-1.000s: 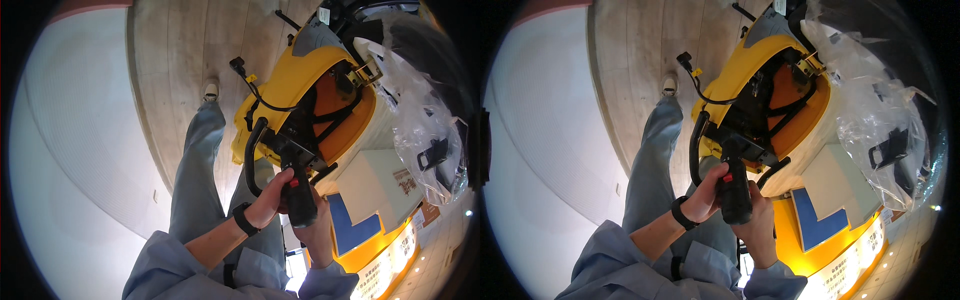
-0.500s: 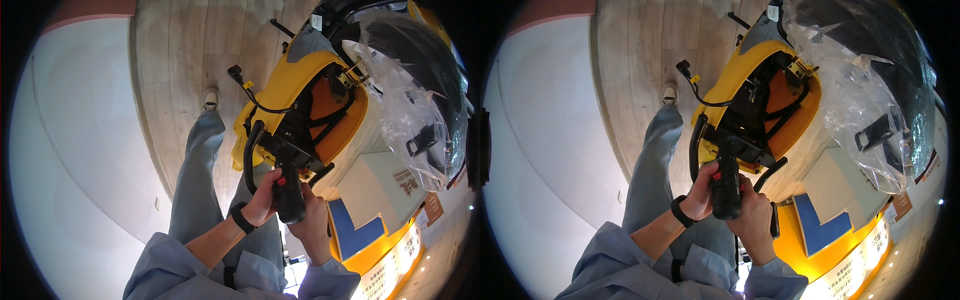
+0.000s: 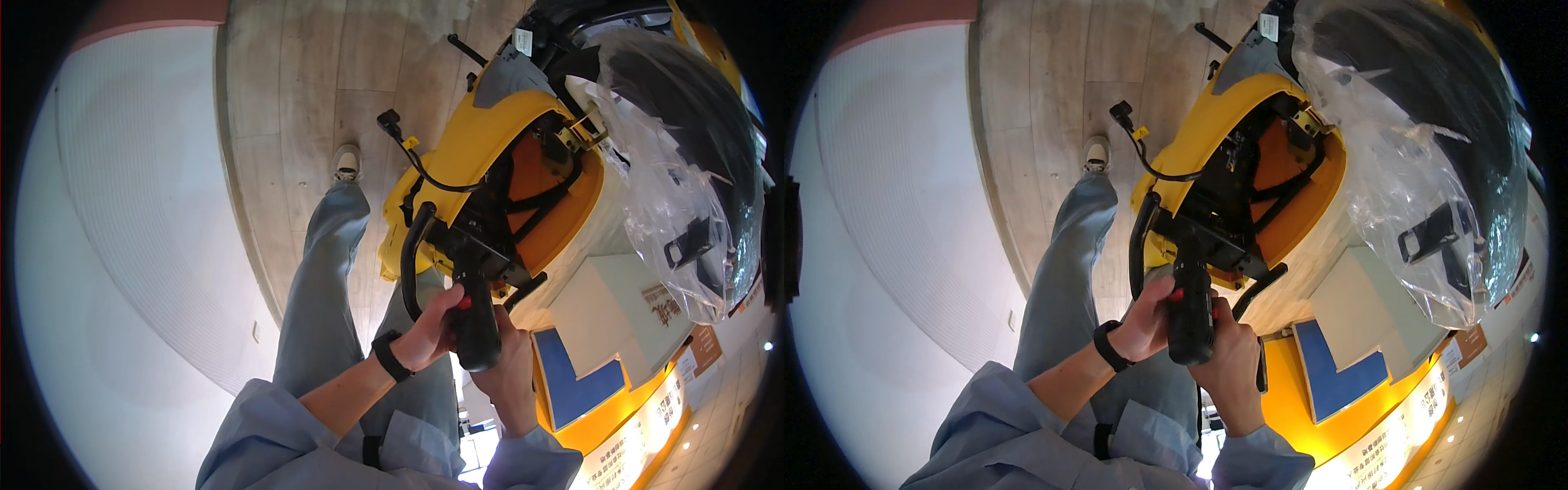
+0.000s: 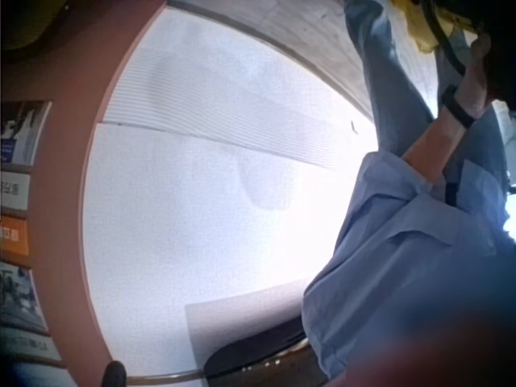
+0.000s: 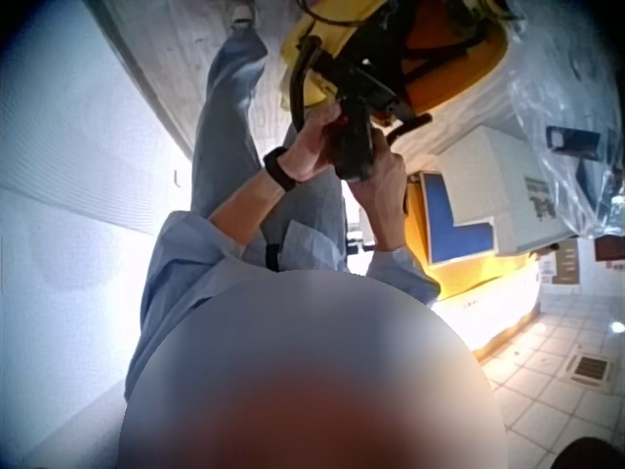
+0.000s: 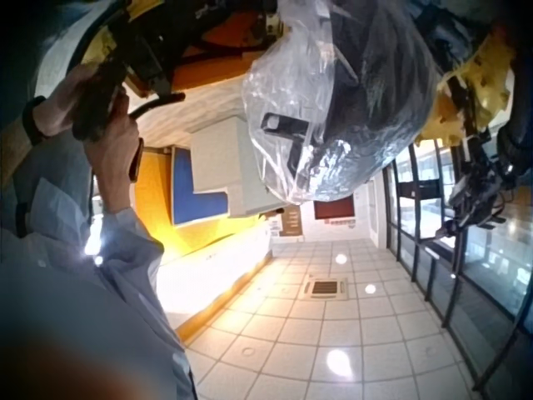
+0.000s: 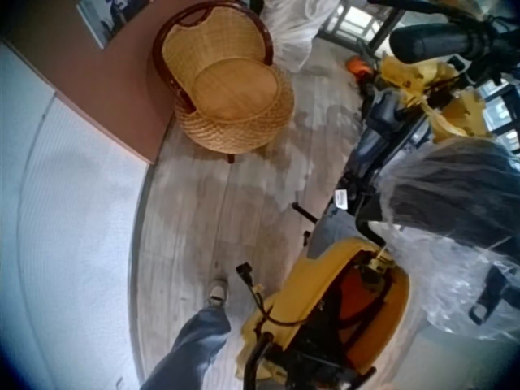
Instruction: Assembling the body panels and internal components of a yellow electric scooter using a power drill.
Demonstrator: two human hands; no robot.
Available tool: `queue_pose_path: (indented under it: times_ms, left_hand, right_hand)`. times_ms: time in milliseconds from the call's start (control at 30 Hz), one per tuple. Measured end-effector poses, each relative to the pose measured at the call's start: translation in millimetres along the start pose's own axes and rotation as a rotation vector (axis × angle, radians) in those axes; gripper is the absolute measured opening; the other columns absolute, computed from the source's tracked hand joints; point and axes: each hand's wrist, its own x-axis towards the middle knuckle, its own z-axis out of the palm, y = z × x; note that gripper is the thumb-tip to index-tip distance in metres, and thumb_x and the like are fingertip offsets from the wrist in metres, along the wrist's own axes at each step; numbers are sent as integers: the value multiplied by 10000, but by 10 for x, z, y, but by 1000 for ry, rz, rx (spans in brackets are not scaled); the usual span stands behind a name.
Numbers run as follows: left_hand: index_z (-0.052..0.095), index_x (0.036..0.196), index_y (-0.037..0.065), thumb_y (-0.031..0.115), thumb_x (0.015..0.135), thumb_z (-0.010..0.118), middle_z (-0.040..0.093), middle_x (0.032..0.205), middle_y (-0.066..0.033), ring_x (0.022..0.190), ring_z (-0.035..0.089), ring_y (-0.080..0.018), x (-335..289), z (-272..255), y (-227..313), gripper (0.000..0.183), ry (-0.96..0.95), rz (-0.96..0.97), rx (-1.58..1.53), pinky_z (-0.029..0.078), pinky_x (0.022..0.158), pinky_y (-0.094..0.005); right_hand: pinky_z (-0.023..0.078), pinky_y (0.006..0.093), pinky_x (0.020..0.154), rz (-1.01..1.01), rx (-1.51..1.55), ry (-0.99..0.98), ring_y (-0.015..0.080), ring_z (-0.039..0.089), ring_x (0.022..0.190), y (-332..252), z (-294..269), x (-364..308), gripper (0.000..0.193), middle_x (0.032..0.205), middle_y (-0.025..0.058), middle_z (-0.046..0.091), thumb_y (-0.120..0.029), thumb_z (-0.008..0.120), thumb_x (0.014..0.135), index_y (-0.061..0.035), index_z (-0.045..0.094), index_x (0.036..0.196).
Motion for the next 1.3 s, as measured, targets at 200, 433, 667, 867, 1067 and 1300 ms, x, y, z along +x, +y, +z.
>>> queue_pose_path:
  times_ms: [200, 433, 667, 867, 1067, 1300]
  left_hand:
    - [489, 1344, 51, 490, 948, 563, 626, 1196, -84, 1079, 645, -148, 6, -190, -158, 596, -93, 29, 160, 529, 958, -306]
    - [470, 1364, 48, 528, 936, 560, 638, 1183, -61, 1044, 652, -128, 43, -243, -316, 649, -102, 103, 103, 541, 919, -282]
    - [367, 1469, 54, 505, 895, 657, 601, 1191, -33, 1071, 616, -110, -54, -100, -299, 786, -47, 170, 211, 504, 945, -269]
    - [370, 1459, 49, 498, 860, 704, 577, 1190, -17, 1087, 586, -95, -52, -52, -243, 820, -57, 87, 122, 484, 946, -273]
    - [387, 1442, 35, 506, 866, 687, 567, 1168, -18, 1053, 575, -91, -64, -3, -139, 802, -23, 54, 251, 477, 919, -259]
    - [387, 1436, 20, 498, 887, 659, 567, 1160, -17, 1032, 576, -84, -71, 18, -142, 777, -43, 88, 269, 476, 914, -256]
  right_hand:
    - [577, 387, 610, 18, 21, -26, 359, 704, 674, 63, 43, -29, 535, 769, 185, 697, -255, 778, 744, 4, 571, 1165]
    - [569, 387, 610, -23, -19, -4, 362, 702, 688, -13, 15, -38, 525, 772, 186, 688, -252, 785, 725, -6, 562, 1131]
    - [563, 393, 590, 11, -102, 2, 359, 701, 678, -105, -50, -21, 433, 700, 176, 676, -262, 785, 727, -27, 557, 1012]
    - [559, 395, 568, -2, -173, -33, 348, 704, 659, -143, -118, 22, 405, 695, 175, 680, -257, 786, 726, -18, 566, 968]
    - [538, 356, 547, 26, -62, -18, 368, 701, 680, -141, -71, -10, 381, 687, 182, 664, -139, 769, 714, 27, 576, 998]
    - [548, 393, 568, 3, -73, -10, 370, 687, 630, -112, -75, -13, 425, 684, 190, 669, -240, 791, 711, 6, 586, 990]
